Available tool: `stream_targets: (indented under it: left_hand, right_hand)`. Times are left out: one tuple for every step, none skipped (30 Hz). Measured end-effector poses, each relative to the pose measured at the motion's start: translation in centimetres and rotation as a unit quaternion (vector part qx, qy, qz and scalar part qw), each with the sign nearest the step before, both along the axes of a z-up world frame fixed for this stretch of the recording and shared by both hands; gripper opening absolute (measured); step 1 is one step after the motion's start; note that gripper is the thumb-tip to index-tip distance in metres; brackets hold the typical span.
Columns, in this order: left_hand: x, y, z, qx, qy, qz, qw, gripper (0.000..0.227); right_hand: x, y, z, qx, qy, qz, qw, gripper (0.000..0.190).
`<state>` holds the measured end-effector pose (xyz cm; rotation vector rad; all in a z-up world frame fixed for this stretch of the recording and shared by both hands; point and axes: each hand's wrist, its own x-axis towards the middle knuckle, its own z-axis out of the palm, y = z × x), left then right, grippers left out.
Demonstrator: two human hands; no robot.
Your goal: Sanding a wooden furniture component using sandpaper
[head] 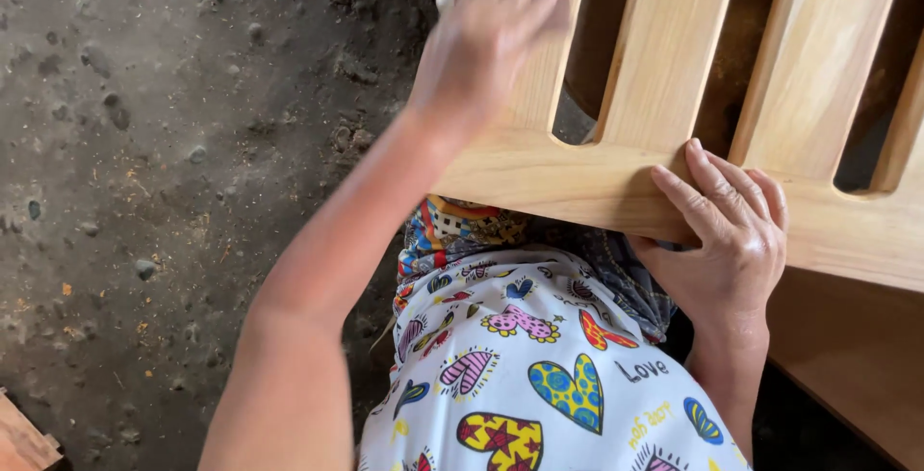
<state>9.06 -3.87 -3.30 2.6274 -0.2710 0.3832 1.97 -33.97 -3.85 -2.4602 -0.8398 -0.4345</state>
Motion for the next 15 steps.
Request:
stream_targets:
  left_hand:
    - [-2.6, -0.6, 0.5, 0.074, -0.018, -0.029, 0.997, 0.044]
    - [-5.4, -0.8, 1.0, 0.148, -0.036, -0.054, 0.987, 0.044]
    - [-7.7, -1.3, 1.8, 0.149, -0.033, -0.053, 0.987, 0.044]
    - [-9.9, -2.0, 2.6, 0.131, -0.005, -0.074, 0.989, 0.041]
    - [-12.0, -2.7, 3.4, 0.112, 0.023, -0.094, 0.989, 0.039]
    - [-12.0, -2.7, 3.5, 0.109, 0.026, -0.092, 0.989, 0.039]
    - [-12.0, -2.8, 3.6, 0.104, 0.013, -0.092, 0.99, 0.032]
    - [-11.8, -2.8, 3.7, 0.102, -0.005, -0.094, 0.99, 0.027]
    - [-10.2, -2.3, 2.8, 0.102, -0.007, -0.093, 0.99, 0.027]
    - [-8.7, -1.9, 2.0, 0.101, -0.006, -0.111, 0.989, 0.036]
    - [-7.2, -1.6, 1.2, 0.099, -0.004, -0.129, 0.987, 0.047]
    - [-4.7, -0.9, 0.0, 0.099, -0.006, -0.13, 0.987, 0.047]
    - [-2.1, -0.2, -1.2, 0.076, -0.021, -0.105, 0.991, 0.044]
    - [0.7, 0.4, -2.1, 0.053, -0.038, -0.081, 0.995, 0.041]
    - [2.6, 0.8, -2.3, 0.052, -0.042, -0.085, 0.994, 0.041]
  right_hand:
    - [0.1, -0.1, 0.1, 0.003, -0.001, -0.001, 1.0, 0.05]
    - [0.3, 0.1, 0.2, 0.008, 0.0, 0.002, 1.0, 0.048]
    - [0.2, 0.2, 0.2, 0.009, 0.002, 0.004, 1.0, 0.048]
    - [0.2, 0.2, 0.1, 0.007, -0.004, 0.002, 1.0, 0.045]
    - [0.2, 0.2, 0.1, 0.006, -0.01, 0.001, 1.0, 0.042]
    - [0.2, 0.0, 0.0, 0.004, -0.006, 0.004, 1.0, 0.042]
    - [0.1, -0.1, -0.1, 0.0, -0.01, 0.007, 1.0, 0.044]
    - [0.2, 0.0, -0.3, -0.003, -0.02, 0.008, 1.0, 0.045]
    - [0.4, 0.0, -0.3, -0.002, -0.021, 0.008, 1.0, 0.045]
    - [0.4, -0.1, -0.3, -0.002, -0.018, 0.013, 1.0, 0.048]
    - [0.4, -0.2, -0.2, -0.002, -0.016, 0.019, 1.0, 0.05]
    - [0.3, -0.2, -0.3, -0.003, -0.017, 0.018, 1.0, 0.05]
    - [0.1, -0.1, -0.4, -0.006, -0.015, 0.017, 1.0, 0.053]
    - [0.1, -0.2, -0.3, -0.009, -0.014, 0.013, 1.0, 0.056]
    - [0.2, -0.1, -0.1, -0.01, -0.018, 0.01, 1.0, 0.056]
